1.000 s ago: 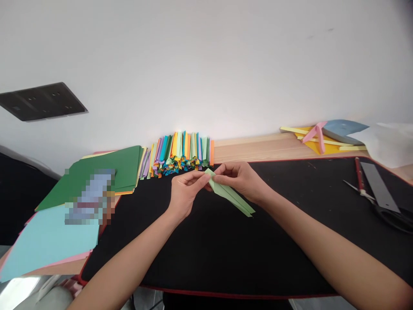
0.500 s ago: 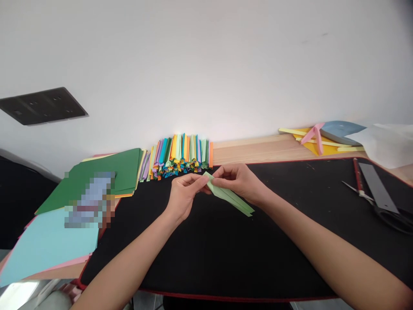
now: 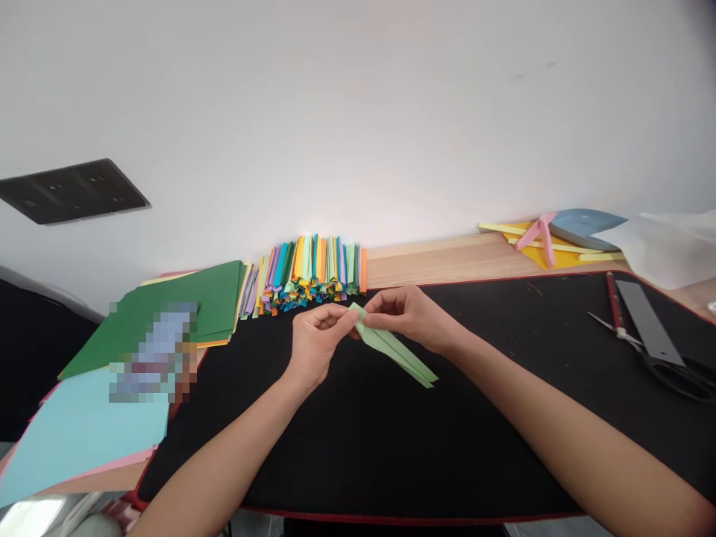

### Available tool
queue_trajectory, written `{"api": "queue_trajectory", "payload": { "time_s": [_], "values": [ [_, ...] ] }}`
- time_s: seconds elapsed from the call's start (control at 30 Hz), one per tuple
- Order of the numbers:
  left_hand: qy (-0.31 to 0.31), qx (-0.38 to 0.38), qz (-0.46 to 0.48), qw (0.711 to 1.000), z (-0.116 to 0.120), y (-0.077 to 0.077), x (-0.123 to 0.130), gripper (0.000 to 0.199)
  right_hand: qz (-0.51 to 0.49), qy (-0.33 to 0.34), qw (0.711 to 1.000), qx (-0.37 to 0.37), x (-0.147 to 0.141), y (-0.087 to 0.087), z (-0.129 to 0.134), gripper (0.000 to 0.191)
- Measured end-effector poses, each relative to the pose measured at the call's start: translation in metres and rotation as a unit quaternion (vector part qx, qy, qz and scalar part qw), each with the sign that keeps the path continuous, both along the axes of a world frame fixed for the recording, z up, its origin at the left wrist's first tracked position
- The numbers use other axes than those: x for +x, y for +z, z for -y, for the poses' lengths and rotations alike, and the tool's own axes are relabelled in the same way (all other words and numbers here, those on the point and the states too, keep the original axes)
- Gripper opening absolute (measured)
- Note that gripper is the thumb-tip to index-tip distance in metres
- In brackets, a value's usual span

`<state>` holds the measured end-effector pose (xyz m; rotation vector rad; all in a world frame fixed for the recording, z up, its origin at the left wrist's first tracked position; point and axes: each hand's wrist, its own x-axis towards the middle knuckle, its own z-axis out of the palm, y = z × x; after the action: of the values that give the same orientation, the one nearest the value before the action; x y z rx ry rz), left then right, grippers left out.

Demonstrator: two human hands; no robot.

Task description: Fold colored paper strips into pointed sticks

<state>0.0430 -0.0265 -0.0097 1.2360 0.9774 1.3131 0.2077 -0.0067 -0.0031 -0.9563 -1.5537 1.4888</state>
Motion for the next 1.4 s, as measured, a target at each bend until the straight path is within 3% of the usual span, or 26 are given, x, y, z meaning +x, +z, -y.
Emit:
{"api": "queue_trajectory", "payload": {
  "time_s": [0.23,0.4,0.57,0.67,0.87,1.0,1.2,1.3,1.4],
  "values": [
    [-0.014,-0.004,-0.013,1.000,0.000,-0.001,0.000,0.013,0.006,0.007,1.000,0.013,0.002,-0.004,-0.006,0.036],
    [-0.017,-0.024,-0.021,0.999,-0.004,-0.001,0.000,0.019,0.029,-0.029,0.999,0.002,0.005,-0.006,-0.014,0.040],
    [0.084,0.090,-0.055,0.991,-0.012,-0.003,-0.011,0.011,0.034,-0.092,0.995,-0.016,0.007,-0.017,-0.023,0.041],
    [0.092,0.138,-0.050,0.985,-0.012,-0.003,-0.014,0.017,0.036,-0.105,0.993,-0.029,0.008,-0.023,-0.028,0.039],
    [0.003,-0.035,-0.059,0.998,-0.005,0.001,-0.003,0.030,0.018,-0.084,0.996,-0.029,0.001,-0.019,-0.023,0.038],
    [-0.016,-0.058,-0.102,0.993,-0.005,0.000,-0.001,0.030,0.029,-0.051,0.998,-0.014,-0.005,-0.017,-0.018,0.035],
    [0.069,0.038,-0.130,0.988,-0.003,-0.001,-0.003,0.015,0.120,-0.036,0.992,-0.031,-0.001,-0.026,-0.025,0.022],
    [0.134,0.180,-0.174,0.959,0.004,0.001,-0.005,0.022,0.159,-0.017,0.987,-0.023,0.002,-0.028,-0.028,0.018],
    [0.155,0.325,-0.134,0.923,0.010,0.008,-0.010,0.026,0.195,0.014,0.981,-0.005,0.005,-0.026,-0.029,0.016]
  ]
}}
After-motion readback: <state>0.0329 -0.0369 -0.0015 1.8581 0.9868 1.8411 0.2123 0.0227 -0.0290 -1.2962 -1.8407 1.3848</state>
